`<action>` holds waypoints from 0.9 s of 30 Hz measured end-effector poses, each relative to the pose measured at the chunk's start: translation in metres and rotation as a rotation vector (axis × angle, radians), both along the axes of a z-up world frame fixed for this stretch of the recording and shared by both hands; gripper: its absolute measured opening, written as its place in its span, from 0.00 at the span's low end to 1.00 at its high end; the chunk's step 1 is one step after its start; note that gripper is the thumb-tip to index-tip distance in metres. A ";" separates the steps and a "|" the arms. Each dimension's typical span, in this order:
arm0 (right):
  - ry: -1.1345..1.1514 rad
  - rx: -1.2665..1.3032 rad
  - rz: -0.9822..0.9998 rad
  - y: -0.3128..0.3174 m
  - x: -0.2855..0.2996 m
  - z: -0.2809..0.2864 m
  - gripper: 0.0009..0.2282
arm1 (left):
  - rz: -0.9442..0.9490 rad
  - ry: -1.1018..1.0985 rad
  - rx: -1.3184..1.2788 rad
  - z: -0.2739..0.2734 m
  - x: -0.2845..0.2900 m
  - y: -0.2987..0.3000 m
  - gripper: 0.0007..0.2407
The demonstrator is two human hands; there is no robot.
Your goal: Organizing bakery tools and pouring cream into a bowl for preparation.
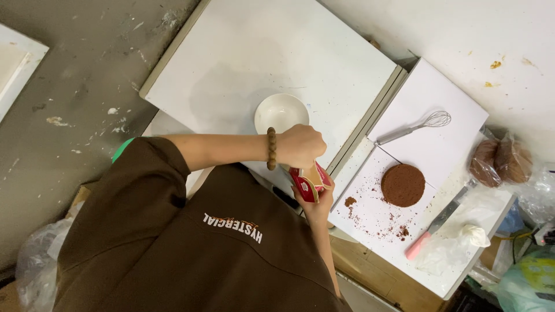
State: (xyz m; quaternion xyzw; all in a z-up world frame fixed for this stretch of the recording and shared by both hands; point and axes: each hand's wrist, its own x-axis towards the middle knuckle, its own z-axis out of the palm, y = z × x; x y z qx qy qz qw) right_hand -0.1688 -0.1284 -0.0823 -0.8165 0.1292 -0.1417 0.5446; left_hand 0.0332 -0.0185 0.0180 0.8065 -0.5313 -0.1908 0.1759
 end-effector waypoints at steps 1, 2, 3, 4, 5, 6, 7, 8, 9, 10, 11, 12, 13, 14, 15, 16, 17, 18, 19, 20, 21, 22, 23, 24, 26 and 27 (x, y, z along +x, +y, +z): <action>0.006 0.000 0.013 -0.001 0.001 0.002 0.39 | 0.005 0.021 0.008 0.002 0.003 0.000 0.05; 0.005 -0.003 0.018 -0.001 0.001 0.001 0.39 | 0.010 0.020 0.006 0.005 0.002 0.003 0.05; 0.023 0.006 0.011 -0.001 0.002 0.000 0.40 | -0.026 0.009 0.043 0.008 0.002 0.006 0.05; 0.040 0.015 0.004 -0.001 0.004 -0.001 0.41 | -0.063 -0.003 0.080 0.011 0.002 0.009 0.06; 0.041 0.013 0.007 -0.001 0.005 0.004 0.41 | -0.060 -0.002 0.078 0.030 0.003 0.017 0.06; 0.017 0.037 0.019 -0.001 0.006 0.008 0.43 | -0.102 0.114 0.056 0.048 0.005 0.026 0.19; -0.004 0.062 0.033 -0.001 0.006 0.013 0.45 | -0.143 0.233 0.035 0.066 0.006 0.034 0.34; 0.002 0.062 0.037 -0.001 0.005 0.023 0.45 | -0.139 0.239 0.034 0.033 0.012 0.037 0.34; -0.037 0.065 0.050 0.000 0.007 0.032 0.47 | -0.247 0.137 -0.192 -0.001 0.019 0.042 0.43; -0.076 0.068 0.062 0.002 0.008 0.042 0.49 | -0.355 0.032 -0.418 -0.034 0.026 0.047 0.52; -0.072 0.069 0.065 0.001 0.007 0.039 0.49 | -0.351 0.036 -0.418 -0.033 0.021 0.051 0.52; -0.083 0.058 0.073 0.000 0.007 0.037 0.49 | -0.317 0.180 -0.435 -0.031 0.016 0.054 0.46; -0.095 0.044 0.081 -0.002 0.007 0.035 0.48 | -0.283 0.324 -0.453 -0.030 0.012 0.057 0.41; -0.092 0.042 0.084 -0.006 0.005 0.023 0.48 | -0.280 0.326 -0.456 -0.032 0.007 0.055 0.41; -0.093 -0.002 0.087 -0.010 0.004 0.012 0.47 | -0.194 0.426 -0.368 -0.033 0.002 0.054 0.39; -0.094 -0.046 0.090 -0.013 0.003 0.000 0.45 | -0.110 0.525 -0.277 -0.035 -0.003 0.052 0.37; -0.090 -0.047 0.092 -0.016 0.003 -0.002 0.45 | -0.108 0.528 -0.280 -0.048 -0.004 0.053 0.37; -0.102 -0.113 0.081 -0.019 0.003 -0.004 0.43 | -0.089 0.543 -0.309 -0.062 -0.005 0.054 0.31; -0.112 -0.179 0.071 -0.022 0.002 -0.006 0.42 | -0.069 0.559 -0.339 -0.075 -0.007 0.055 0.25; -0.107 -0.182 0.075 -0.024 0.002 0.001 0.42 | -0.067 0.564 -0.344 -0.089 -0.011 0.052 0.25; -0.110 -0.252 0.093 -0.026 0.006 0.007 0.40 | -0.063 0.569 -0.419 -0.103 -0.011 0.050 0.27; -0.113 -0.321 0.112 -0.028 0.010 0.013 0.39 | -0.059 0.573 -0.495 -0.116 -0.011 0.048 0.28; -0.111 -0.323 0.119 -0.031 0.014 0.028 0.39 | -0.053 0.575 -0.500 -0.102 -0.020 0.052 0.28; -0.058 -0.400 0.149 -0.033 0.018 0.042 0.37 | 0.059 0.778 -0.508 -0.087 -0.028 0.055 0.35; -0.008 -0.480 0.187 -0.031 0.032 0.077 0.36 | 0.179 0.978 -0.521 -0.082 -0.047 0.059 0.43; 0.098 -0.569 0.199 -0.027 0.040 0.097 0.35 | 0.196 1.015 -0.497 -0.091 -0.060 0.059 0.43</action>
